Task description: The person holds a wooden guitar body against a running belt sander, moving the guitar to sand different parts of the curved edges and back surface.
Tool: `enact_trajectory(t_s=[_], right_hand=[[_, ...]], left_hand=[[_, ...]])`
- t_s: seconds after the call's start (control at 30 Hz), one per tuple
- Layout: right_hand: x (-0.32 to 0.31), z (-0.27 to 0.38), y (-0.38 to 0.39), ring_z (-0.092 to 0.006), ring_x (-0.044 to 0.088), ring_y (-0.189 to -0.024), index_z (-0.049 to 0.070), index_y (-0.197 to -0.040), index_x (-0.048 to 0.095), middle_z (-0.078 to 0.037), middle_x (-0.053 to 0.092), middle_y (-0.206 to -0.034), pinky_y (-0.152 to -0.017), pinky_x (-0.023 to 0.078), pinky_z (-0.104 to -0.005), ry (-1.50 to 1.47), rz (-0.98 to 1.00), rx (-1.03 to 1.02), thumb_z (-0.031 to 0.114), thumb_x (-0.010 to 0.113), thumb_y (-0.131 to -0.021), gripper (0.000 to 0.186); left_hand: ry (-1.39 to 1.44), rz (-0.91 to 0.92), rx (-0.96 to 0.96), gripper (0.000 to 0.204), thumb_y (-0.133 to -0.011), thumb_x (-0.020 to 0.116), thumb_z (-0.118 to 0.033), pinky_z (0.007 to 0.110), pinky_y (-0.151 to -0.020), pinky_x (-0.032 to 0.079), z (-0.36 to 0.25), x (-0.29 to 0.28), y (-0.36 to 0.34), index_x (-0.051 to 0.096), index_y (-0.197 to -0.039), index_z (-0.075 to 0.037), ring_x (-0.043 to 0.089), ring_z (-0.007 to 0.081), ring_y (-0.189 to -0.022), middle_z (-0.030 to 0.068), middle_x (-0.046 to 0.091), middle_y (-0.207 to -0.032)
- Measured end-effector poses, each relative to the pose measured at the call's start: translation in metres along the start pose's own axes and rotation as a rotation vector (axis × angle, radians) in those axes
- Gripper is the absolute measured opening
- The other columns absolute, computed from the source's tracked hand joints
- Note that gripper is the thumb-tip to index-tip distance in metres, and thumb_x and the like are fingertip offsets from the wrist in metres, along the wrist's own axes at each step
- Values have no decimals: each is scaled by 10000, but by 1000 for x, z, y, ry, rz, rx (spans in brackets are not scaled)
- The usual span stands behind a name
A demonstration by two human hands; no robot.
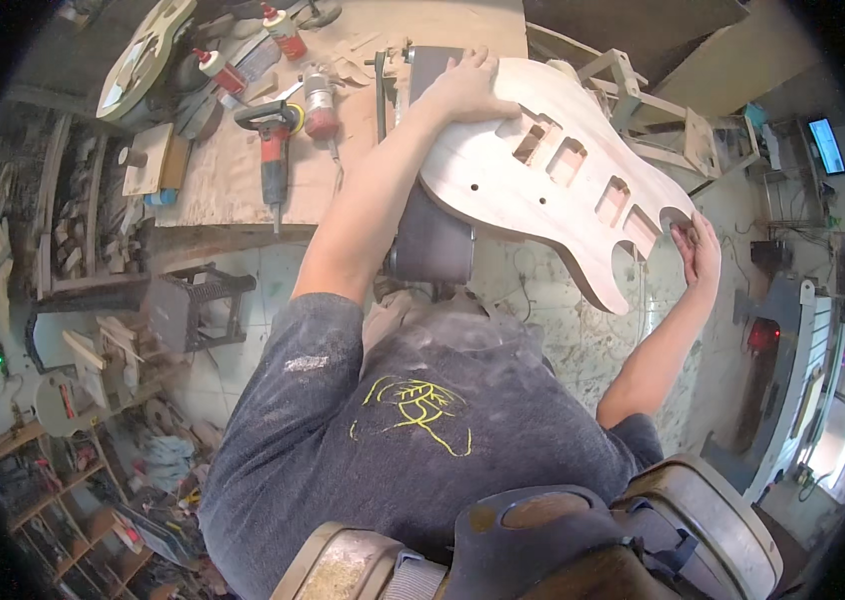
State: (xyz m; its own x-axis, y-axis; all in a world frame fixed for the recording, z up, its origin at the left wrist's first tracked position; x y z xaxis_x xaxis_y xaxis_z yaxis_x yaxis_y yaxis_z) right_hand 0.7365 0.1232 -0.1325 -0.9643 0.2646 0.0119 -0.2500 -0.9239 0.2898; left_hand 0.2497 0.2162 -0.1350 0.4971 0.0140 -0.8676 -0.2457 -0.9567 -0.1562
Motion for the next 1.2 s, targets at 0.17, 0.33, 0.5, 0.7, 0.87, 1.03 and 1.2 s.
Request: enact_trajectory(t_s=[0.17, 0.33, 0.5, 0.7, 0.87, 1.03, 1.2], right_hand=[[9, 6, 7, -170, 657, -903, 52, -1201, 614, -60, 665, -1019, -783, 572, -286, 90, -2, 35, 288, 687, -963, 342], [17, 12, 12, -139, 648, -832, 75, -1155, 644, -26, 659, -963, -732, 558, -262, 101, -18, 21, 303, 708, -945, 317], [39, 26, 5, -130, 649, -820, 110, -1149, 674, -14, 662, -977, -716, 539, -263, 141, 3, -1, 310, 682, -949, 283], [53, 32, -17, -112, 649, -815, 119, -1130, 679, -7, 666, -955, -713, 543, -249, 213, 45, -36, 322, 677, -945, 275], [59, 30, -40, -130, 641, -826, 103, -1154, 688, -21, 660, -981, -723, 546, -289, 250, 71, -36, 333, 670, -938, 316], [83, 34, -60, -123, 641, -803, 104, -1155, 678, -20, 657, -966, -688, 557, -292, 283, 118, -79, 353, 658, -945, 327], [99, 45, -92, -323, 675, -1038, 55, -1134, 717, -163, 728, -1087, -891, 517, -392, 782, -24, -316, 495, 631, -881, 515]], left_hand=[[-25, 19, -38, 1153, -691, 691, -608, 525, -1230, 187, 2, -10, 14, 293, -1520, 90, 203, 419, -1511, 305, 243, -1599], [-43, 66, -115, 1125, -715, 688, -608, 499, -1222, 227, -9, -33, 33, 304, -1521, 78, 238, 418, -1500, 290, 237, -1608], [3, 33, -223, 1120, -722, 697, -611, 412, -1191, 307, -10, -50, 54, 313, -1520, 74, 324, 414, -1466, 277, 253, -1609], [60, -26, -283, 1140, -691, 727, -581, 395, -1183, 335, -14, -62, 74, 320, -1482, 133, 342, 389, -1462, 336, 310, -1555], [122, -18, -322, 1051, -694, 748, -541, 426, -1125, 400, -20, -73, 83, 392, -1443, 106, 468, 400, -1362, 322, 446, -1457], [90, -50, -371, 1043, -699, 757, -524, 432, -1092, 429, -25, -78, 101, 380, -1493, 38, 537, 408, -1290, 333, 498, -1404], [101, -122, -458, 974, -710, 748, -550, 460, -1045, 465, -34, -78, 113, 453, -1413, 57, 588, 416, -1215, 311, 536, -1362]])
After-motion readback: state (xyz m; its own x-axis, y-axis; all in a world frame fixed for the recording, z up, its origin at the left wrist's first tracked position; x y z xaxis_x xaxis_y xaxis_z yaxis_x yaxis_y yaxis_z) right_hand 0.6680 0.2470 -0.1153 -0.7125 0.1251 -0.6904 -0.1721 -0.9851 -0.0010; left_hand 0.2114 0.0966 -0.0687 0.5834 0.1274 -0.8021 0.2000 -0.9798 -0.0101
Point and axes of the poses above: each hand's wrist, its own y-axis away from the middle knuckle, its own x-axis out of the palm, z = x × y, the point moved 5 cm from there along -y, towards the middle knuckle
